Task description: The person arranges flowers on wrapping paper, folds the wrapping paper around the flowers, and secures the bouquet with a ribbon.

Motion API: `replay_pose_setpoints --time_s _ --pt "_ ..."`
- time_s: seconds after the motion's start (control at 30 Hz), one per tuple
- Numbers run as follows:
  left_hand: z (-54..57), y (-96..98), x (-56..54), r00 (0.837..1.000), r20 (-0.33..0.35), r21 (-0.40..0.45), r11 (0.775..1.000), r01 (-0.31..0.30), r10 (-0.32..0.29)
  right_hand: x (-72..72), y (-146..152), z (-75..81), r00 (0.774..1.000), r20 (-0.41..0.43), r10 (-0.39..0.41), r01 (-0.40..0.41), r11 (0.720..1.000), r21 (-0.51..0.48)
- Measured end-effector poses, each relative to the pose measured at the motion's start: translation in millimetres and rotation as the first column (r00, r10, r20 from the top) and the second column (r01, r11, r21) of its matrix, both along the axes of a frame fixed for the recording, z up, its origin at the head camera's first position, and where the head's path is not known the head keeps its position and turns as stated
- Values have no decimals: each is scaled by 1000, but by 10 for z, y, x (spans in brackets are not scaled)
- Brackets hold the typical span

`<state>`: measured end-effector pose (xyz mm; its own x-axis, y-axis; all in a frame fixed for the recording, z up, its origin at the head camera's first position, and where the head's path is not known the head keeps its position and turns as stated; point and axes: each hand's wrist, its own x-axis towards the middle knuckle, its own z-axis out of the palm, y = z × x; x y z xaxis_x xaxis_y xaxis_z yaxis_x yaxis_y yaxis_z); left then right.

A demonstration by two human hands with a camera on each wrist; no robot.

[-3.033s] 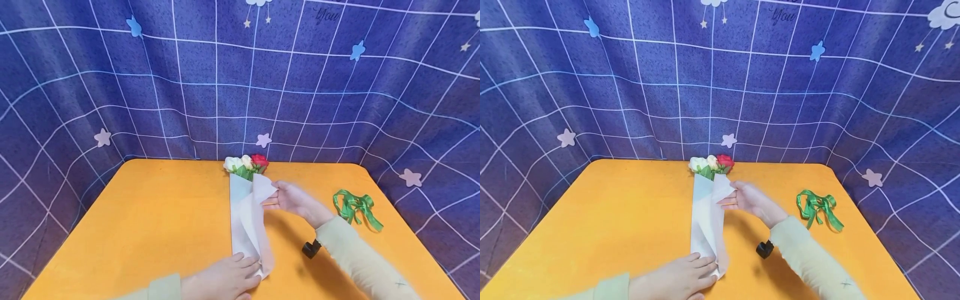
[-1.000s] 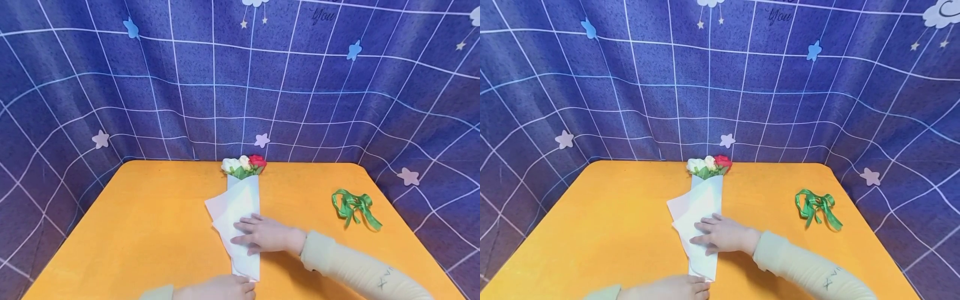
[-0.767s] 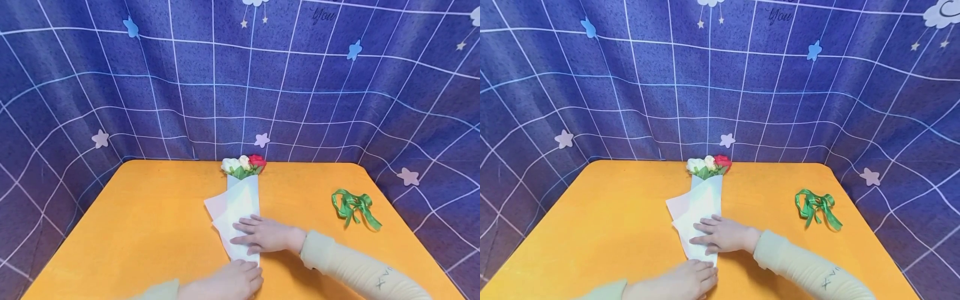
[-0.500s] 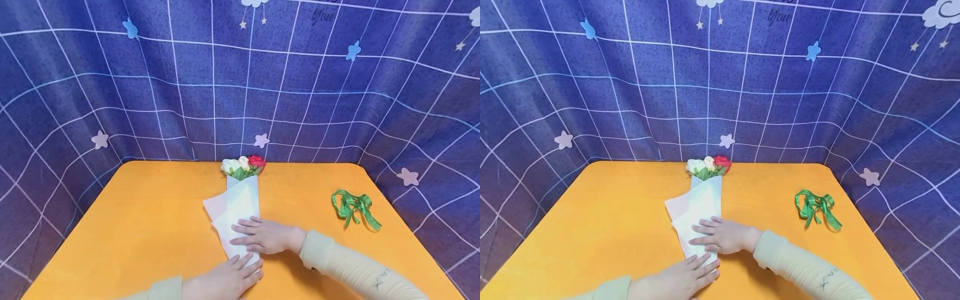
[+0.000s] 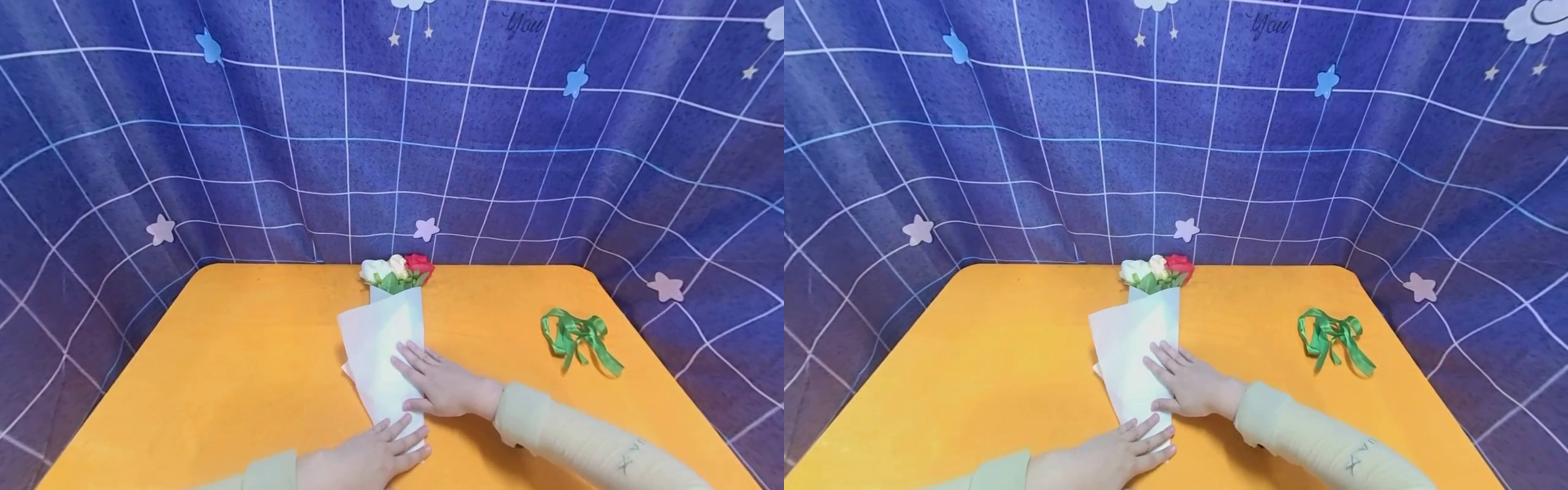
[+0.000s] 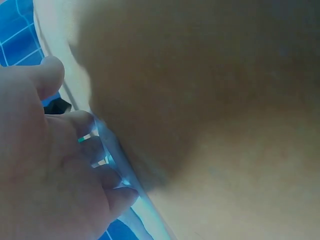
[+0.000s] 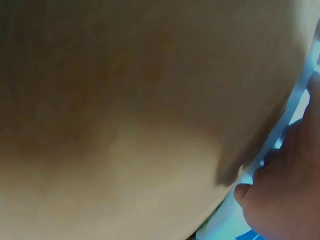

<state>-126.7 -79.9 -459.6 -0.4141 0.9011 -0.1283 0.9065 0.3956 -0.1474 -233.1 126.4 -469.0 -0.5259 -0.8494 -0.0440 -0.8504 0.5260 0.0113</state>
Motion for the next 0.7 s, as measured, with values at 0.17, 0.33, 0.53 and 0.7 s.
replay_pose_setpoints --time_s 0.17,0.33,0.53,0.7 --pt "16 -4 2 1000 17 -8 1000 -5 5 -91 -18 -35 999 23 -32 31 999 36" --pt "23 12 4 1000 26 -15 1000 -10 10 -228 -72 -27 989 38 -141 140 990 31" --pt "-8 25 1 999 36 -14 1000 -17 18 -393 -128 -66 977 39 -211 211 977 15" --pt "-31 26 -9 999 42 -17 1000 -25 25 -499 -154 -86 964 52 -261 261 965 9"
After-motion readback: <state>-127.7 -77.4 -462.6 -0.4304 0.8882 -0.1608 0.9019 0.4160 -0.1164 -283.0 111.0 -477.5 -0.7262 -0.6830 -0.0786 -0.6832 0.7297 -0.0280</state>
